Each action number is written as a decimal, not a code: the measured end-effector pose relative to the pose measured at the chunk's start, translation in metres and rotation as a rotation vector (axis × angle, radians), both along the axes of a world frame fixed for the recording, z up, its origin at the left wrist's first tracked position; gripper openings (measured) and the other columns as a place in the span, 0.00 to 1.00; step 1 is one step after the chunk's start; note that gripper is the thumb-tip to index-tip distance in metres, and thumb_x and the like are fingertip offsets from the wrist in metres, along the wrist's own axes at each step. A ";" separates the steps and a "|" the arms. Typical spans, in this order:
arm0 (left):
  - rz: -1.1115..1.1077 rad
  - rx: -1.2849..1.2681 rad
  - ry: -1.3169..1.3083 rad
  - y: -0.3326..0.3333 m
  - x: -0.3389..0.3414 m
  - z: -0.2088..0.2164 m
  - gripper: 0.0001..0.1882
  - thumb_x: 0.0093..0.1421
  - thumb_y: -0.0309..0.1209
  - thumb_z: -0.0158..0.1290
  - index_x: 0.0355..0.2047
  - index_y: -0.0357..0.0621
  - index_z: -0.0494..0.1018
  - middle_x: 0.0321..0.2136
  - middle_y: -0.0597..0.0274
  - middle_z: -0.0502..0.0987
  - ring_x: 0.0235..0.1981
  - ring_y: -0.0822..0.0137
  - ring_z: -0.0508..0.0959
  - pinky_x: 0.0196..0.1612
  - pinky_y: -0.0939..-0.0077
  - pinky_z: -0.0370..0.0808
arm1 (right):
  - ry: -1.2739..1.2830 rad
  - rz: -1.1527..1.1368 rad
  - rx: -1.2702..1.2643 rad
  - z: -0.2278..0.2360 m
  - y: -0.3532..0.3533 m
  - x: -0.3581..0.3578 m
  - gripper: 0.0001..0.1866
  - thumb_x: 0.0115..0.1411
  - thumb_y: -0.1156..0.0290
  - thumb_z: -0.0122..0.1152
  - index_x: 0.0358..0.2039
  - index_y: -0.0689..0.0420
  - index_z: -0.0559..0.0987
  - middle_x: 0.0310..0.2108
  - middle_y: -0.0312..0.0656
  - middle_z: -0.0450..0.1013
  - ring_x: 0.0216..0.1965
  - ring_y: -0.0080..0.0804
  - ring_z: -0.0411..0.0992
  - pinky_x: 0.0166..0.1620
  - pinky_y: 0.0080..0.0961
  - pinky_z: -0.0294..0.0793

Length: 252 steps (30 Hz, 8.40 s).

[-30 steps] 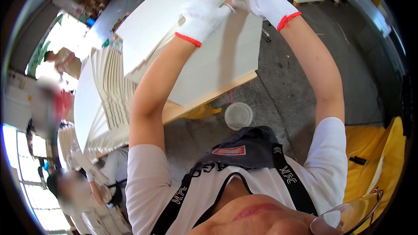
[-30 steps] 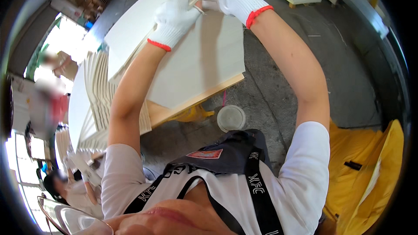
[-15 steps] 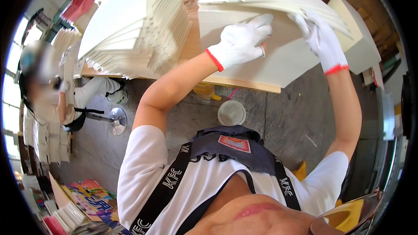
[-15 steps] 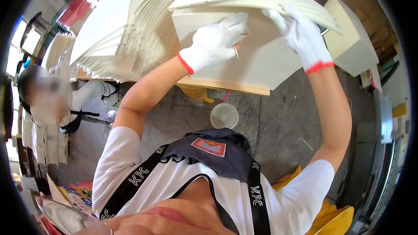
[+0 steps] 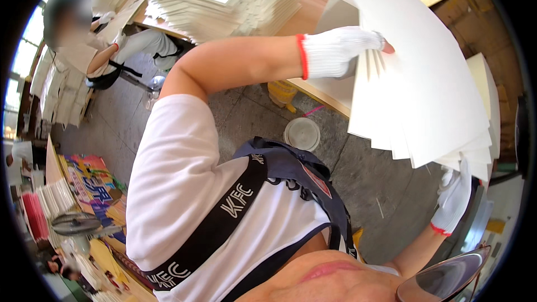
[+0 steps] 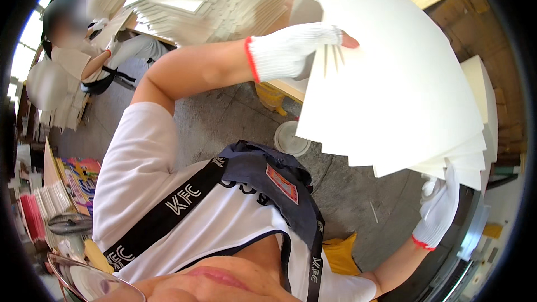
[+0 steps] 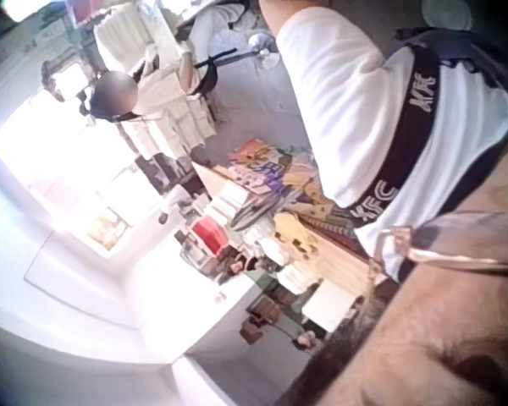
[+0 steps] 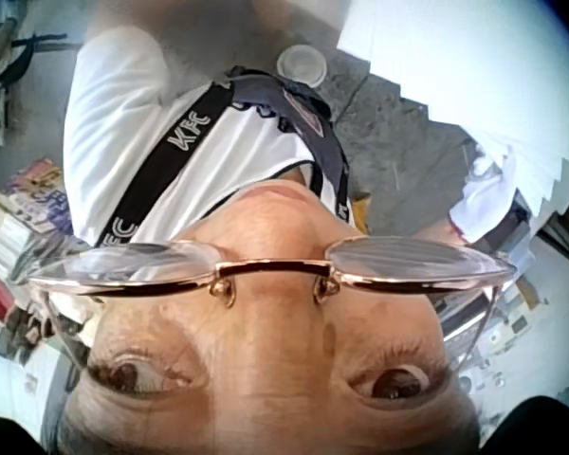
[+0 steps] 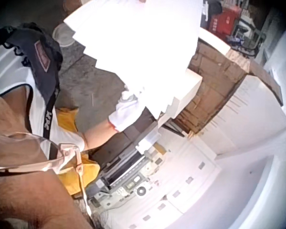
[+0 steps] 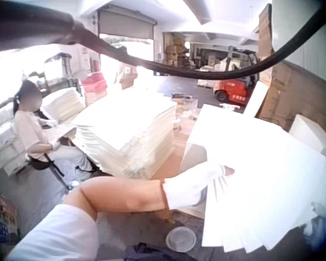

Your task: The person repeatedly picks up stacks of white paper sheets from a table, aligns the edges, and places them onto a growing pile. The person wears white gloves and a KFC-branded headstrap while working in a warehouse environment.

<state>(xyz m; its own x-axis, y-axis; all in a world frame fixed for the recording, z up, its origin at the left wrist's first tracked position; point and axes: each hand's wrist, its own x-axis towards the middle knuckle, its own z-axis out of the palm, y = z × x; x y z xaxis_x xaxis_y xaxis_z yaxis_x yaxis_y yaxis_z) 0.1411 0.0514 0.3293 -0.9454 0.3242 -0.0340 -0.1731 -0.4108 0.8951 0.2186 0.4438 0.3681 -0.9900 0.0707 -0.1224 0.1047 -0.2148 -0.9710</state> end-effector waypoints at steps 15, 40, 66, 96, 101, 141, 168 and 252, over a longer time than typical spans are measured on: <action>0.931 -0.623 1.001 -0.198 0.080 0.043 0.23 0.54 0.22 0.47 0.52 0.41 0.73 0.48 0.52 0.77 0.47 0.55 0.77 0.51 0.62 0.74 | 0.396 0.155 -0.021 0.083 -0.252 -0.102 0.22 0.72 0.66 0.43 0.64 0.56 0.68 0.29 0.35 0.65 0.35 0.25 0.70 0.50 0.36 0.78; 0.942 0.183 0.049 -0.332 0.003 0.012 0.18 0.67 0.26 0.46 0.55 0.33 0.66 0.52 0.55 0.70 0.54 0.63 0.72 0.57 0.71 0.73 | 0.094 0.663 -0.322 -0.029 -0.525 -0.186 0.16 0.61 0.64 0.58 0.36 0.67 0.72 0.31 0.40 0.69 0.30 0.31 0.71 0.41 0.40 0.81; 0.139 0.302 -0.203 -0.103 0.109 -0.141 0.26 0.68 0.38 0.47 0.65 0.47 0.60 0.62 0.57 0.68 0.58 0.61 0.72 0.59 0.66 0.69 | -0.307 0.702 0.085 -0.207 -0.198 -0.055 0.16 0.70 0.58 0.50 0.38 0.58 0.77 0.22 0.38 0.75 0.16 0.20 0.67 0.17 0.16 0.63; -0.298 -1.229 1.085 0.193 -0.166 0.065 0.17 0.59 0.25 0.48 0.48 0.45 0.77 0.44 0.57 0.82 0.46 0.66 0.79 0.51 0.72 0.71 | 0.500 -0.353 1.749 0.013 0.020 -0.139 0.26 0.64 0.41 0.45 0.34 0.53 0.74 0.30 0.45 0.73 0.34 0.45 0.75 0.37 0.43 0.73; -0.280 -1.083 1.182 0.195 -0.169 0.050 0.19 0.58 0.26 0.49 0.50 0.48 0.76 0.40 0.61 0.81 0.44 0.67 0.78 0.48 0.74 0.72 | 0.574 -0.363 1.130 0.005 0.009 -0.163 0.30 0.65 0.38 0.45 0.34 0.56 0.75 0.26 0.47 0.71 0.32 0.42 0.73 0.39 0.38 0.70; -0.230 -0.932 1.178 0.198 -0.147 0.054 0.15 0.67 0.35 0.49 0.51 0.47 0.74 0.30 0.66 0.76 0.30 0.75 0.71 0.36 0.77 0.69 | 0.536 -0.626 0.805 -0.033 -0.005 -0.157 0.31 0.67 0.40 0.38 0.34 0.57 0.73 0.30 0.51 0.73 0.36 0.54 0.71 0.42 0.41 0.68; -0.198 -1.104 1.131 0.199 -0.142 0.059 0.13 0.66 0.38 0.49 0.48 0.54 0.75 0.29 0.63 0.78 0.31 0.72 0.75 0.37 0.73 0.72 | 0.519 -0.621 0.841 -0.036 -0.004 -0.159 0.30 0.67 0.40 0.39 0.33 0.58 0.72 0.29 0.51 0.72 0.35 0.54 0.70 0.40 0.43 0.67; -0.237 -1.214 1.070 0.206 -0.139 0.058 0.16 0.65 0.46 0.49 0.51 0.63 0.76 0.31 0.59 0.81 0.30 0.66 0.78 0.36 0.68 0.74 | 0.515 -0.588 0.806 -0.042 0.000 -0.155 0.29 0.67 0.42 0.41 0.33 0.60 0.72 0.28 0.51 0.69 0.33 0.52 0.68 0.39 0.40 0.66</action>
